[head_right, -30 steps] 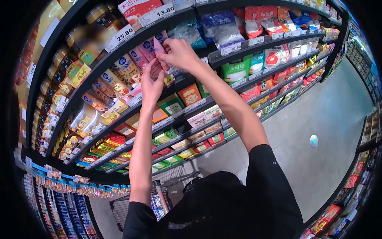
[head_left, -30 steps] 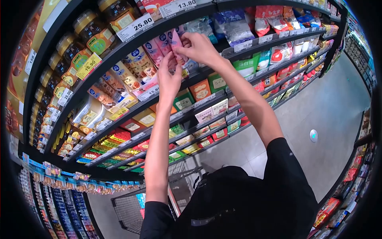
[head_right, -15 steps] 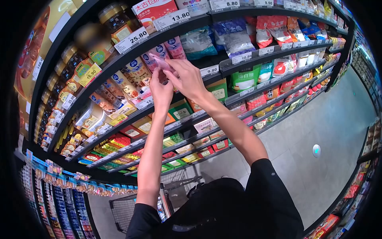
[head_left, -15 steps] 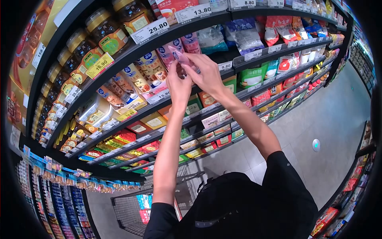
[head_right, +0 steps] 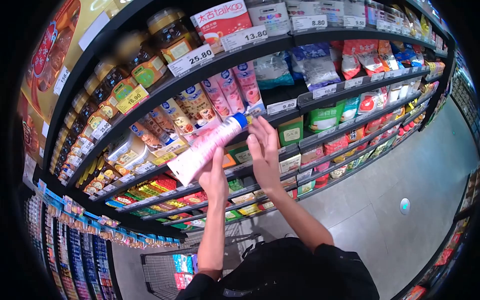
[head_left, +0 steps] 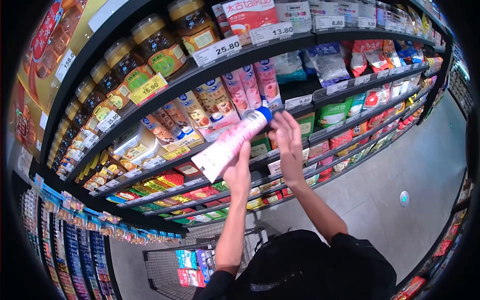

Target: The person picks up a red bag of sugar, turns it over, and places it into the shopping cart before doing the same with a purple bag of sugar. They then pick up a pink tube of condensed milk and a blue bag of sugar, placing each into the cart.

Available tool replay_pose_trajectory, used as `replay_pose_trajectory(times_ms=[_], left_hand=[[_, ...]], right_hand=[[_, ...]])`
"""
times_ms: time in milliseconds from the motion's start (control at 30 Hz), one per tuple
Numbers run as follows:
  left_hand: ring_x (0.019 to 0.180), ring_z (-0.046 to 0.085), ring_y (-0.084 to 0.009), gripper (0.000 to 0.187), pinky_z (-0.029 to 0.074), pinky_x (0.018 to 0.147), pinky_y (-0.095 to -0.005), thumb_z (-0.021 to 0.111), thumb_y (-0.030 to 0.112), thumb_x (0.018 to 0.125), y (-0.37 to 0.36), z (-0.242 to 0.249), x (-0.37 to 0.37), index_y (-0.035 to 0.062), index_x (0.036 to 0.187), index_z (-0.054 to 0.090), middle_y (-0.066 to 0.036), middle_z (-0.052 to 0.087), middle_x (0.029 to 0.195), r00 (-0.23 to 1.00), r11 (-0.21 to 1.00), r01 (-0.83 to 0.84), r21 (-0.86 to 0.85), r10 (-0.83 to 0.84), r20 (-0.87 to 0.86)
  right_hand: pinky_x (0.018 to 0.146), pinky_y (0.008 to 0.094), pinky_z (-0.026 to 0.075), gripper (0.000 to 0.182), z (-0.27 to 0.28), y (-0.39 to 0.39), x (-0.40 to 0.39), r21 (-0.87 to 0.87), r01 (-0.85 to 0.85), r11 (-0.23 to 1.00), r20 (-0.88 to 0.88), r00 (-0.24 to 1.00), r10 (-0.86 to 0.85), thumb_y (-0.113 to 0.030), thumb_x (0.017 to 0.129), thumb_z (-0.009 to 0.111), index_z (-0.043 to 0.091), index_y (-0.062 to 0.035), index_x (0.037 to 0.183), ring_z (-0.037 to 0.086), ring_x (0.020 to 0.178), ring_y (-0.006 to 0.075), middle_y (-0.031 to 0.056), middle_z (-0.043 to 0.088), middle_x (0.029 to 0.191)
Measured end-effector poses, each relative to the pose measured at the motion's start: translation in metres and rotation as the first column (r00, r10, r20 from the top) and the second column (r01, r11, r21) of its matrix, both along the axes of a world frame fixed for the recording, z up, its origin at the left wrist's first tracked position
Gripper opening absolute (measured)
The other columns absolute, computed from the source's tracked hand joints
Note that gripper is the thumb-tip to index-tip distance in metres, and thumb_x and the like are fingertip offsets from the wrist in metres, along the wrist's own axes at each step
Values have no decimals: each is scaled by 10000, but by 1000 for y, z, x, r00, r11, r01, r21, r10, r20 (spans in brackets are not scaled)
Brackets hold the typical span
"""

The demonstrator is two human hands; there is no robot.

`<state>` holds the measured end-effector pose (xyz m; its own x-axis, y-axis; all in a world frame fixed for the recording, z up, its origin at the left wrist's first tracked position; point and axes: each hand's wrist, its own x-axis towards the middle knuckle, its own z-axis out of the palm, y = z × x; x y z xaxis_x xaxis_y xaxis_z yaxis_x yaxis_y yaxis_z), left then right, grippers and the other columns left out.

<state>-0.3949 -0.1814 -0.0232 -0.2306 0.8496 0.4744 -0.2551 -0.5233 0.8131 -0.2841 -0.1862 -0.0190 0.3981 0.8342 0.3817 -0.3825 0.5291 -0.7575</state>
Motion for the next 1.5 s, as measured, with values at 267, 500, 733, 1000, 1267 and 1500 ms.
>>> replay_pose_trajectory(times_ms=[267, 500, 733, 1000, 1267, 1500], left_hand=[[1358, 404, -253, 734, 290, 1150, -384, 636, -44, 881, -69, -33, -24, 38, 1487, 230, -218, 386, 1478, 915, 965, 244, -91, -198, 351], [1109, 586, -254, 589, 484, 937, -399, 643, 74, 919, -90, -35, -67, 32, 1423, 339, -175, 572, 1257, 993, 985, 49, -163, -30, 115], [968, 673, -225, 336, 574, 804, -366, 530, 233, 984, -109, -26, -85, -3, 1222, 521, -130, 655, 1114, 939, 964, 15, -267, 78, 336], [1185, 580, -350, 531, 492, 997, -441, 580, 170, 933, -145, -36, -57, -64, 1370, 392, -239, 571, 1279, 889, 875, 341, -344, -182, 420], [1192, 581, -331, 484, 461, 1000, -422, 609, 155, 946, -155, -40, -47, -68, 1350, 460, -228, 552, 1327, 897, 809, 436, -393, -355, 264], [1195, 581, -311, 504, 462, 991, -397, 637, 160, 930, -155, -34, -47, -62, 1348, 462, -205, 552, 1341, 908, 833, 416, -365, -357, 222]], right_hand=[[963, 328, 459, 511, -25, -26, -14, -60, -519, 853, -239, 837, 492, -192, 948, 641, 401, -57, 1378, 590, 1061, 150, 86, 617, 1137], [413, 240, 460, 316, -32, -41, -20, -358, -515, 779, -224, 857, 463, -292, 948, 635, 557, -44, 1128, 597, 501, 130, 63, 626, 863], [384, 229, 410, 335, -15, -59, -24, -335, -703, 627, -176, 700, 692, -348, 1007, 505, 559, -51, 1153, 536, 411, 129, 30, 527, 551], [393, 198, 323, 344, 10, -18, -19, -396, -458, 796, 93, 843, 530, -367, 957, 592, 643, -33, 897, 469, 437, 43, -11, 562, 601], [399, 183, 284, 407, 35, 11, -24, -418, -600, 682, 294, 621, 726, -432, 952, 577, 668, -44, 871, 432, 451, 4, -36, 573, 604], [393, 164, 307, 417, 47, 13, -31, -391, -628, 673, 328, 588, 739, -433, 934, 615, 677, -24, 883, 417, 420, 1, -21, 592, 605]])
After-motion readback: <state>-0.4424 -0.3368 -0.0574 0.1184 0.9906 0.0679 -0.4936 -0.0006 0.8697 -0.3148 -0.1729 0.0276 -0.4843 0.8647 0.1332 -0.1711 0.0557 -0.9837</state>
